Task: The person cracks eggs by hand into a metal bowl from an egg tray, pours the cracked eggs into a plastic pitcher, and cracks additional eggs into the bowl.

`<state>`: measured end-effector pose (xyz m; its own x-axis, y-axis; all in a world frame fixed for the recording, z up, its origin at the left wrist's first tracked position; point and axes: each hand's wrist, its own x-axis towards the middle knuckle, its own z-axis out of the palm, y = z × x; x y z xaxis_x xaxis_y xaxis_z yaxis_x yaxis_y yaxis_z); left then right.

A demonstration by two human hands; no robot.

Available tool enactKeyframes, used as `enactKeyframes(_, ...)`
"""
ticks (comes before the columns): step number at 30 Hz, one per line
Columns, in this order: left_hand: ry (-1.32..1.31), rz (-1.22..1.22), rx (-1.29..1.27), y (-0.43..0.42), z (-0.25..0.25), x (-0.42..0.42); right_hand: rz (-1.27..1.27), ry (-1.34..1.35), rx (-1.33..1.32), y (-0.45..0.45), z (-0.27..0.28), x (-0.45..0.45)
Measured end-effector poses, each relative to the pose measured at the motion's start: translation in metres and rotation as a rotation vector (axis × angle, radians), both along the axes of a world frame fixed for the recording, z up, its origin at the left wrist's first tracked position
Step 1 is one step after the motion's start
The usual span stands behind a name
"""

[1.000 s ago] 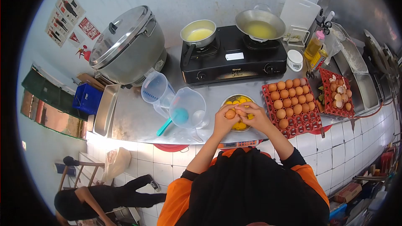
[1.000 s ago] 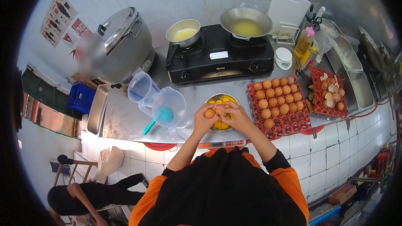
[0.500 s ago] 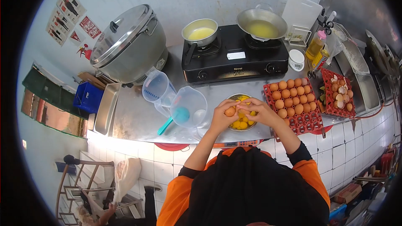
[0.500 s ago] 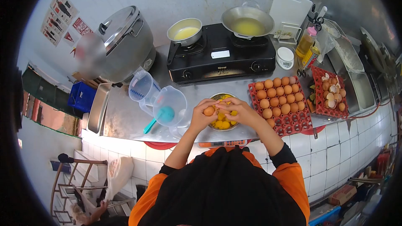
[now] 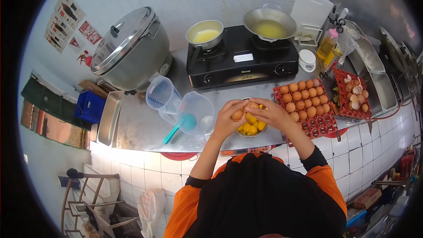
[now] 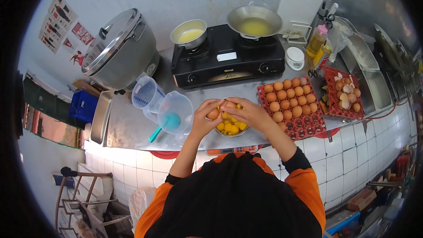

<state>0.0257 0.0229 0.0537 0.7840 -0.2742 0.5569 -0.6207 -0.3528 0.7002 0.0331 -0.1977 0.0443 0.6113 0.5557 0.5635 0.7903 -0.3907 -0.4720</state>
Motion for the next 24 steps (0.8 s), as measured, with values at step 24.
enactKeyframes(24, 0.719, 0.104, -0.501, -0.036, -0.059, -0.021, -1.205, 0.328, 1.372, -0.423, -0.062, 0.012)
